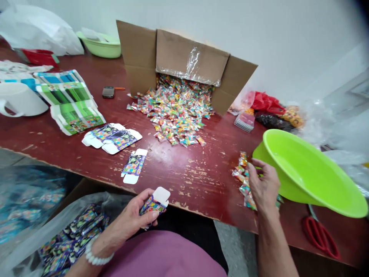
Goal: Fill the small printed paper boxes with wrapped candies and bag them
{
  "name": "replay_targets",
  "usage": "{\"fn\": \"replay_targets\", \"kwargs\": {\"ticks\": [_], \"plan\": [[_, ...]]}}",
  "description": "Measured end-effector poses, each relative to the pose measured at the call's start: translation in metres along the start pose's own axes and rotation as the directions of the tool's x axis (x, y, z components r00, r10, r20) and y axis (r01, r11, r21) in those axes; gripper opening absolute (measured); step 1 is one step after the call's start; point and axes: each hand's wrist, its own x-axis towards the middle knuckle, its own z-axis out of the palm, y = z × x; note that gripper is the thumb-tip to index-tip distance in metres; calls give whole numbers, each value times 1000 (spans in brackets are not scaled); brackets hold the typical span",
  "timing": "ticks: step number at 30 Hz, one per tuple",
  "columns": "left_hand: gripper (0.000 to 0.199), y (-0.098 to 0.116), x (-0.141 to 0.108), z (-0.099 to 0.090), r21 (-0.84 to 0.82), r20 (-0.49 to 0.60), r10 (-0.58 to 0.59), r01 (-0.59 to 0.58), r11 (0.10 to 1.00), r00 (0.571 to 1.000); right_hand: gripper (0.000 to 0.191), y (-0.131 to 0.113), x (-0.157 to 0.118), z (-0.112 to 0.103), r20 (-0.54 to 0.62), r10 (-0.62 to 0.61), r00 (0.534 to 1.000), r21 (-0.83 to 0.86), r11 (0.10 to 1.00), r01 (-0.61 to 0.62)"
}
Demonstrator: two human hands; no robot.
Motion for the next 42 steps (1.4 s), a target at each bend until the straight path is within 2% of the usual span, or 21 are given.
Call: {"fn": "replay_targets", "kwargs": {"ticks": [3,5,7,8,10,13,17,21,25,27,28,30,32,34,37,42], "plan": [[41,1,1,1,-13,-4,-3,3,1000,1000,24,-35,-4,55,222,-197,955,174,972,160],[41,1,0,0,-11,-11,-6,6,1000,1000,19,-63,-4,101,300,-280,912,229,949,216],[43,0,-1,-3,-13,-26,-10,10,1000,1000,30,-85,1,142,354,-334,874,243,935,260],[45,-1,-2,-5,-15,-33,-11,11,1000,999,40,-92,4,159,421,-351,837,192,936,296],[48,-4,-4,-9,-24,-51,-12,11,1000,999,51,-98,8,183,498,-320,806,124,946,299],[50,-7,-5,-14,-59,-74,-17,13,998,997,46,-96,9,196,510,-253,822,143,967,209],[51,-7,-4,-14,-91,-93,10,-19,996,996,33,-87,11,189,470,-192,862,250,965,78],[49,-5,-1,-13,-144,-122,21,-39,989,992,31,-79,8,166,402,-9,916,381,911,-158],[51,-1,4,-15,-301,-174,-12,-42,953,985,40,-80,-9,138,459,141,877,512,765,-391],[48,3,7,-13,-377,-210,-16,-67,924,977,39,-89,-22,123,537,174,826,566,652,-505],[46,5,9,-10,-409,-240,-14,-88,908,971,39,-95,-30,115,595,186,782,590,560,-582],[45,10,15,-3,-460,-307,-2,-147,876,952,38,-109,-46,101,738,182,650,591,292,-752],[49,14,21,5,-500,-343,23,-203,842,939,37,-125,-62,89,835,138,533,525,92,-846],[53,16,27,14,-511,-363,49,-243,824,931,33,-138,-77,80,880,105,463,464,20,-886],[54,16,32,21,-493,-426,62,-289,820,903,30,-149,-94,75,915,80,396,399,-28,-916],[50,14,30,21,-468,-490,43,-304,830,871,30,-146,-104,74,922,77,380,382,-8,-924]]}}
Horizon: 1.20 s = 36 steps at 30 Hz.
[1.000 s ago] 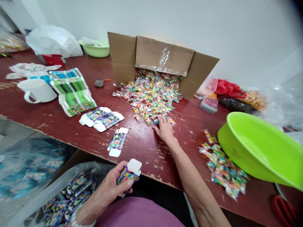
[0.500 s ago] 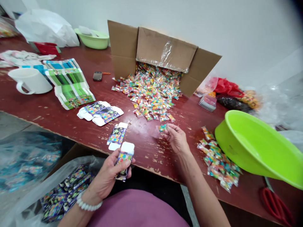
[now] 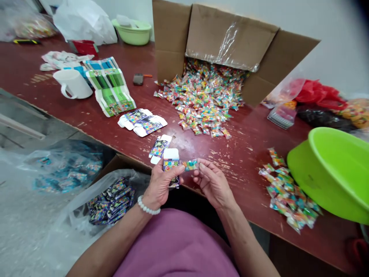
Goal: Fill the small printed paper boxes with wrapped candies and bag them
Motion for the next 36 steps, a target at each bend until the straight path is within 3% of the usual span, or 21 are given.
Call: {"fn": "replay_targets", "kwargs": {"ticks": [11,26,36], "plan": [[46,-5,-2,-5,33,50,24,-26,999,998,35,7,-4,-7,80,-53,995,-164,984,66],[37,-5,-3,-9,41,93,-21,17,999,995,46,6,-13,-5,76,23,997,-96,995,-16],[38,3,-8,-5,44,78,-26,22,999,997,34,9,-14,-10,5,-38,999,-101,994,39]]}}
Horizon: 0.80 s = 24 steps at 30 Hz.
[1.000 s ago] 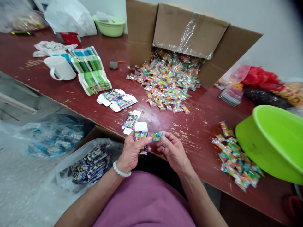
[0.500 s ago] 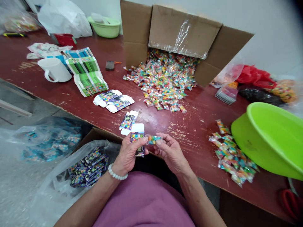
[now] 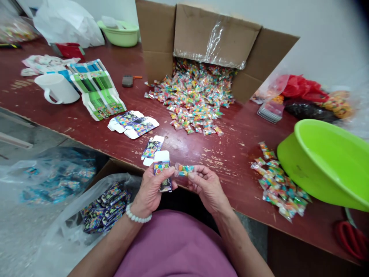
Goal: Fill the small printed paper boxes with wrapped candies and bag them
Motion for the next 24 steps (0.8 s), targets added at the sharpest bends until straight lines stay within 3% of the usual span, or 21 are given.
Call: {"fn": "replay_targets", "kwargs": {"ticks": [15,20,24], "plan": [[40,-4,0,-7,80,3,10,-10,997,1000,39,0,-4,-4,-50,-6,999,-15,1000,5],[43,-1,-3,-19,192,14,26,-28,981,1000,40,-2,-3,-5,-89,-32,996,-23,999,30],[41,1,-8,-28,333,106,-2,-34,942,994,39,-4,-2,-3,-103,-45,994,-28,999,42]]}}
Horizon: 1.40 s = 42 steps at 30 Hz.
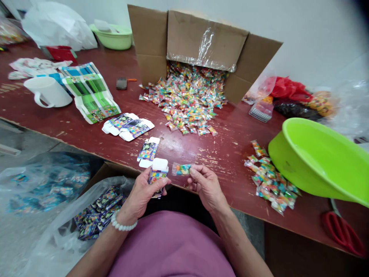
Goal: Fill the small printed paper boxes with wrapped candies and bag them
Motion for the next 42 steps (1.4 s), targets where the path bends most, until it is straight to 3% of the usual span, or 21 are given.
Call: {"fn": "replay_targets", "kwargs": {"ticks": [6,10,13,17,22,24,27,29,32,34,37,39,42], "plan": [[40,2,-7,2,166,185,-99,68,984,978,33,1,3,-2,17,-17,1000,-38,999,18],[37,2,-7,5,176,260,-118,73,982,958,22,0,0,-3,96,-124,988,-258,955,145],[30,0,-5,6,192,285,-105,51,980,953,12,-8,-1,-4,254,-193,948,-452,843,293],[27,-2,-4,8,197,311,-72,10,980,948,7,-21,2,-2,464,-272,843,-568,640,518],[27,1,-3,9,237,270,-69,3,971,960,10,-24,2,4,423,-333,843,-683,494,538],[30,0,-2,8,278,251,-81,8,961,965,12,-23,0,7,481,-357,801,-699,396,596],[35,-3,1,7,306,246,-113,34,951,963,13,-24,0,9,599,-290,746,-704,252,663],[41,-4,3,8,297,230,-126,53,953,965,11,-26,3,8,586,-276,762,-723,247,645],[50,0,3,14,299,161,-116,64,952,980,9,-27,4,8,469,-370,802,-757,299,581],[50,3,2,19,308,130,-113,68,949,985,12,-26,1,10,447,-427,786,-785,235,574],[46,5,0,23,284,136,-111,68,956,985,15,-25,-4,11,518,-414,748,-784,120,609],[45,5,-1,25,262,149,-104,62,963,983,15,-25,-5,10,524,-379,763,-749,222,624],[48,3,0,28,277,147,-94,50,959,985,23,-26,0,5,440,-316,841,-699,468,541]]}}
